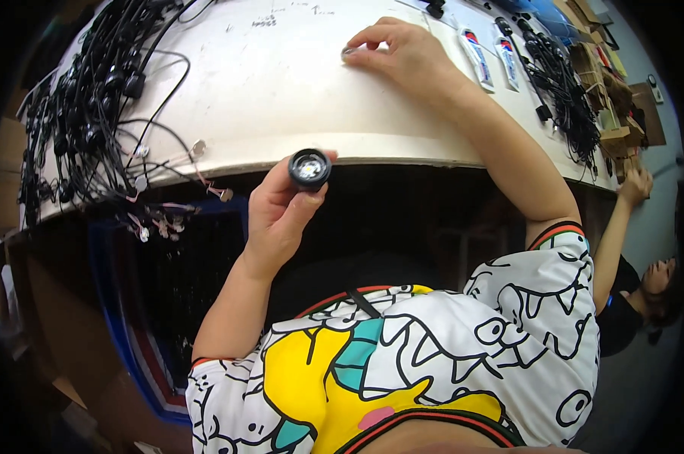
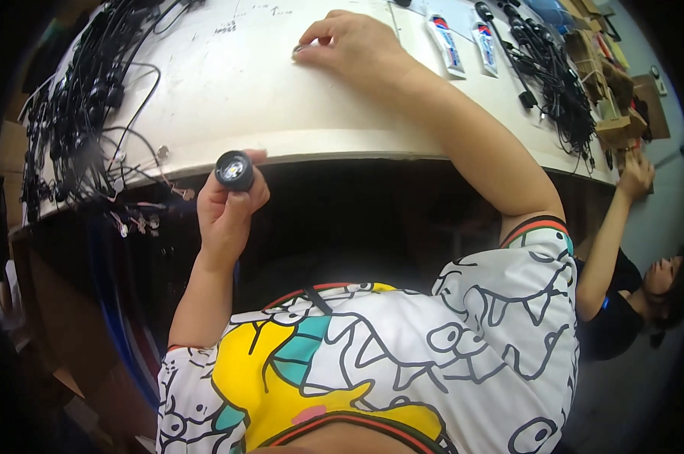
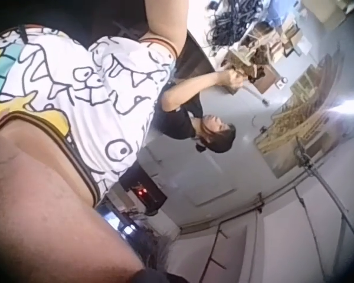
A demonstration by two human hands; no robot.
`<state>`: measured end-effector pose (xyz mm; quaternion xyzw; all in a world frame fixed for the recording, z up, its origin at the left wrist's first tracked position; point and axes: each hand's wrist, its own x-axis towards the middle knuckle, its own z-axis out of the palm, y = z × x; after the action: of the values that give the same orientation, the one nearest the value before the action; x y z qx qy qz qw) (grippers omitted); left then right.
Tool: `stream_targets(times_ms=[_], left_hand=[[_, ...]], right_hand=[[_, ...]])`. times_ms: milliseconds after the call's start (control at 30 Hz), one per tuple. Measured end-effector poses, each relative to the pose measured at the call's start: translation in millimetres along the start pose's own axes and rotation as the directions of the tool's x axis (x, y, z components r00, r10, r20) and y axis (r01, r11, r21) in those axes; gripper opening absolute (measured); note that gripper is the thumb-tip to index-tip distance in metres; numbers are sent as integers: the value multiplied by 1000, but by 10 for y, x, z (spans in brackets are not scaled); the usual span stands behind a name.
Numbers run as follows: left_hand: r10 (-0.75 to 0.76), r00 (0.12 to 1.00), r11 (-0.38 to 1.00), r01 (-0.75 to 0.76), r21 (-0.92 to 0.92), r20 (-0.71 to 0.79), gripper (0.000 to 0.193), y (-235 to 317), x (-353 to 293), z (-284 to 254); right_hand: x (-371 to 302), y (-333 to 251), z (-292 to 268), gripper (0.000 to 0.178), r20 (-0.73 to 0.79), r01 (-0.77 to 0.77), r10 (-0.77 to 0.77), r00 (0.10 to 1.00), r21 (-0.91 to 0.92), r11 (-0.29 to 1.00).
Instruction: The person assembles LED lighting components by gluing LED chips and LED wiring into plastic housings with a glue tube.
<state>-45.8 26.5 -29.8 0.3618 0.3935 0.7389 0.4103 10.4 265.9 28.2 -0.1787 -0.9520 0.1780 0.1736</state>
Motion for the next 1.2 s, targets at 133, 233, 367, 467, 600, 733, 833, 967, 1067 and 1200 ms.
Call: stream_targets(times_ms=[133,233,367,467,600,733,833,967,1067,1200], left_hand=[[-37,999,999,37,40,-5,48,-38,-16,-5],[-55,998,997,55,45,-6,44,-76,-35,-41],[-47,998,997,49,51,-38,38,-113,-37,-19],[1,1000,997,1,82,-24,35,-124,-13,34],[-34,999,997,36,74,-27,33,-105,-19,86],[-8,1000,993,7,120,7,34,-119,21,89],[-68,997,982,75,176,-45,36,-84,-22,88],[-10,999,984,19,179,-52,37,-95,-26,50],[-16,1000,989,20,146,-26,37,-62,-27,76],[-68,997,992,72,99,-45,40,-45,-10,148]], right_hand=[[-11,-101,-49,19,79,-16,7,997,113,993],[-177,-426,-266,19,183,157,-221,958,312,937],[-428,-735,-302,19,161,280,-427,890,545,790],[-530,-740,-329,19,186,313,-433,882,455,834],[-598,-724,-325,17,202,288,-406,891,438,851],[-645,-728,-373,24,202,275,-379,903,407,871],[-622,-787,-530,33,326,161,-251,912,278,947],[-208,-70,-562,34,-1,24,-24,1000,-14,1000],[49,576,-668,30,-178,-266,229,957,-229,936],[254,1027,-625,25,-152,-381,350,924,-314,870]])
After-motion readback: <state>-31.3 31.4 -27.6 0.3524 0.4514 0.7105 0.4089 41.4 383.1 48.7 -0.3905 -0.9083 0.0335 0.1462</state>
